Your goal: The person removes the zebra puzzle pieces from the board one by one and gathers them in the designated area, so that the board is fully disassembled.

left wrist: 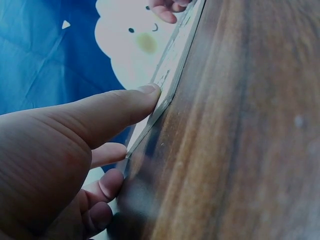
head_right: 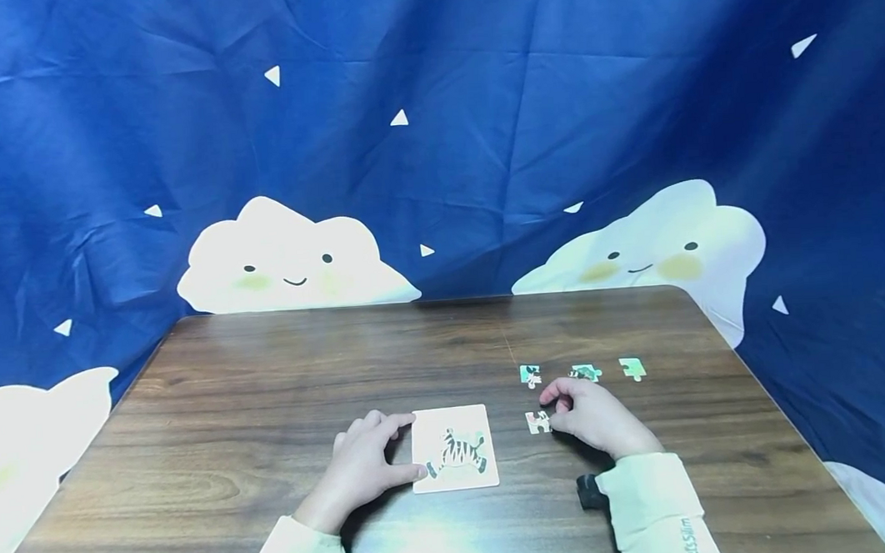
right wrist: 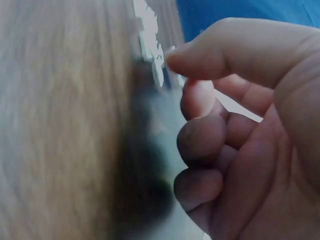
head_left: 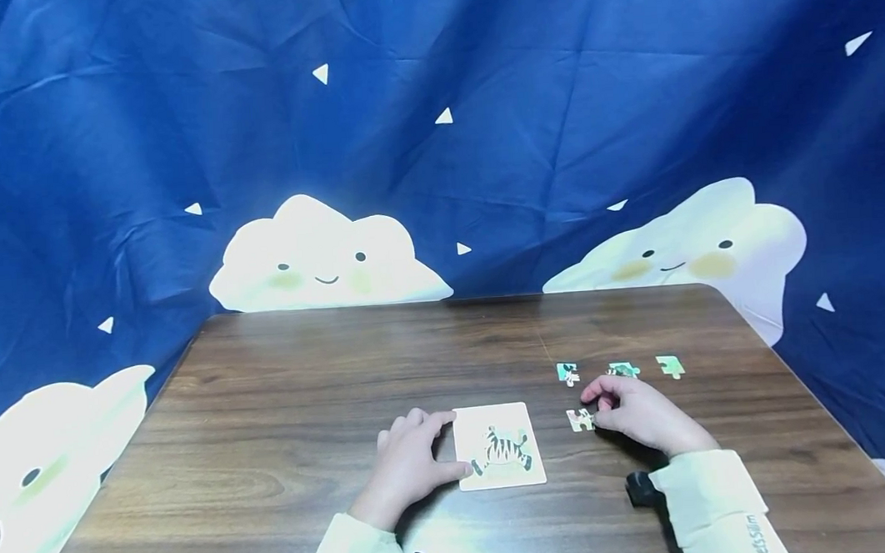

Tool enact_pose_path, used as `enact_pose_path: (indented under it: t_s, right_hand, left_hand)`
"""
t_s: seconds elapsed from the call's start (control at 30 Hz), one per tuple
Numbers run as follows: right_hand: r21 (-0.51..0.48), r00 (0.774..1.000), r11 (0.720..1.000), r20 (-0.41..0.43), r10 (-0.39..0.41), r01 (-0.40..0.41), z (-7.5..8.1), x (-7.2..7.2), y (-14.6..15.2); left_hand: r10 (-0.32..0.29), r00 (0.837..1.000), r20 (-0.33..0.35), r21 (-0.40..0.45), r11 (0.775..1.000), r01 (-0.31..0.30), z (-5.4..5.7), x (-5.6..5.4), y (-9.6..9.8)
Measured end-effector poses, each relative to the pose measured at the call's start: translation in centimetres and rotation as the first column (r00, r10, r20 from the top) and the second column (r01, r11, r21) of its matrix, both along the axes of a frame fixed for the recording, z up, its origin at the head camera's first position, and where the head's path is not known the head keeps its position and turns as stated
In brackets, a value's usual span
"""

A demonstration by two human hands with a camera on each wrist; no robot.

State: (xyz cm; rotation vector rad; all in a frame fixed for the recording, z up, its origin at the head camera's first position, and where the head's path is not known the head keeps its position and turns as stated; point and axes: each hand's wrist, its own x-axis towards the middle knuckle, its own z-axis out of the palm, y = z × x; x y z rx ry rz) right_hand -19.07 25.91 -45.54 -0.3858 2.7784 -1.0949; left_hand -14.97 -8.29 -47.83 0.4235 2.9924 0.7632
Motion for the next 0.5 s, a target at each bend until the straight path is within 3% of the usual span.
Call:
enact_pose_path:
  t_s: [0.33, 0.5]
  right_hand:
    - [-0.058, 0.997, 0.998, -0.079, -0.024, 0.020, 0.5, 0.1, -2.5]
    - [-0.056, 0.998, 0.998, -0.067, -0.017, 0.013, 0.3, 0.3, -4.1]
  left_hand:
    - [0.003, 1.000, 0.008, 0.000, 1.000, -0.003, -0.1, 0.0, 0.0]
    - [0.004, 1.000, 0.011, -0.011, 1.000, -0.004, -0.1, 0.0, 0.0]
